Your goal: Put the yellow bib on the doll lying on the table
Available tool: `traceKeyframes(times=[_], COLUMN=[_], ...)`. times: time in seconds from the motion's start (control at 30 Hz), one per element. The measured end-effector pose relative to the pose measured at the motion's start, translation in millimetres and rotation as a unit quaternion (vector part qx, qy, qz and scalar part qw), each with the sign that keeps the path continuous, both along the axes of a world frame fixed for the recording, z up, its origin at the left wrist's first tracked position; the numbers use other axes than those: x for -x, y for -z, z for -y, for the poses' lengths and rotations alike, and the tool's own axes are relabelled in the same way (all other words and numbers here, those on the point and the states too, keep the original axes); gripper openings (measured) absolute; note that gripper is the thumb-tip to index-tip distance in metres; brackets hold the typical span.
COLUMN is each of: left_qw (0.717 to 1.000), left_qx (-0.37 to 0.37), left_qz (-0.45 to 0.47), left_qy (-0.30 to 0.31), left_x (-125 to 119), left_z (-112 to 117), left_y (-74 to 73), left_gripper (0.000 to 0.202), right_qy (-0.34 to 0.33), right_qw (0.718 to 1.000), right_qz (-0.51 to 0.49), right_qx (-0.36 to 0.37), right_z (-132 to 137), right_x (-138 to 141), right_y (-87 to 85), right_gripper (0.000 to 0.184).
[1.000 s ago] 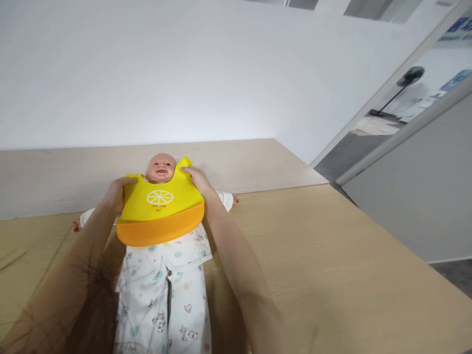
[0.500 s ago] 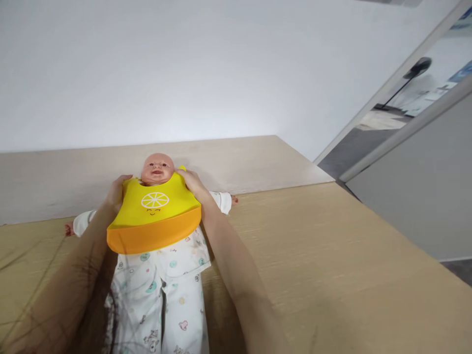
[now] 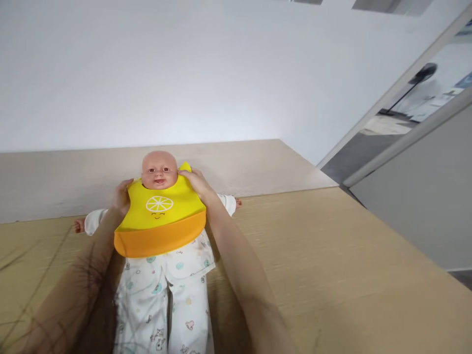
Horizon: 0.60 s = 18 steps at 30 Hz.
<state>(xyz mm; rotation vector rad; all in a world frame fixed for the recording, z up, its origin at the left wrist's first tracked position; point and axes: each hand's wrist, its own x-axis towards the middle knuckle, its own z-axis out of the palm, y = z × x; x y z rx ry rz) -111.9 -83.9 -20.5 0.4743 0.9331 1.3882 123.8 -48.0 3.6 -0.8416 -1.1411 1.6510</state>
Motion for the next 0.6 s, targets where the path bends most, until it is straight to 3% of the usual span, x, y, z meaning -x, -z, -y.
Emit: traceKeyframes(times=[0.2, 0.37, 0.6], left_qw=[0.999, 0.997, 0.997], left_qx=[-0.041, -0.046, -0.048], left_qz=[0.012, -0.019, -0.044], left_qy=[0.012, 0.06, 0.049], left_x=[-4.8, -5.3, -2.6], left_z=[4.6, 5.1, 3.8], left_y=[-2.2, -3.3, -0.7], left_gripper=[0.024, 0.023, 0.02], right_qy=[0.001, 0.031, 0.003], right_qw=[0.998, 0.997, 0.992], right_qz=[-0.064, -0.069, -0.073], right_qx=[-0.013, 0.031, 0.099], right_z=[-10.8, -18.7, -20.5], right_x=[2.9, 7.6, 8.9], right_y=[11.1, 14.9, 17.3], right_gripper=[0.019, 0.014, 0.015])
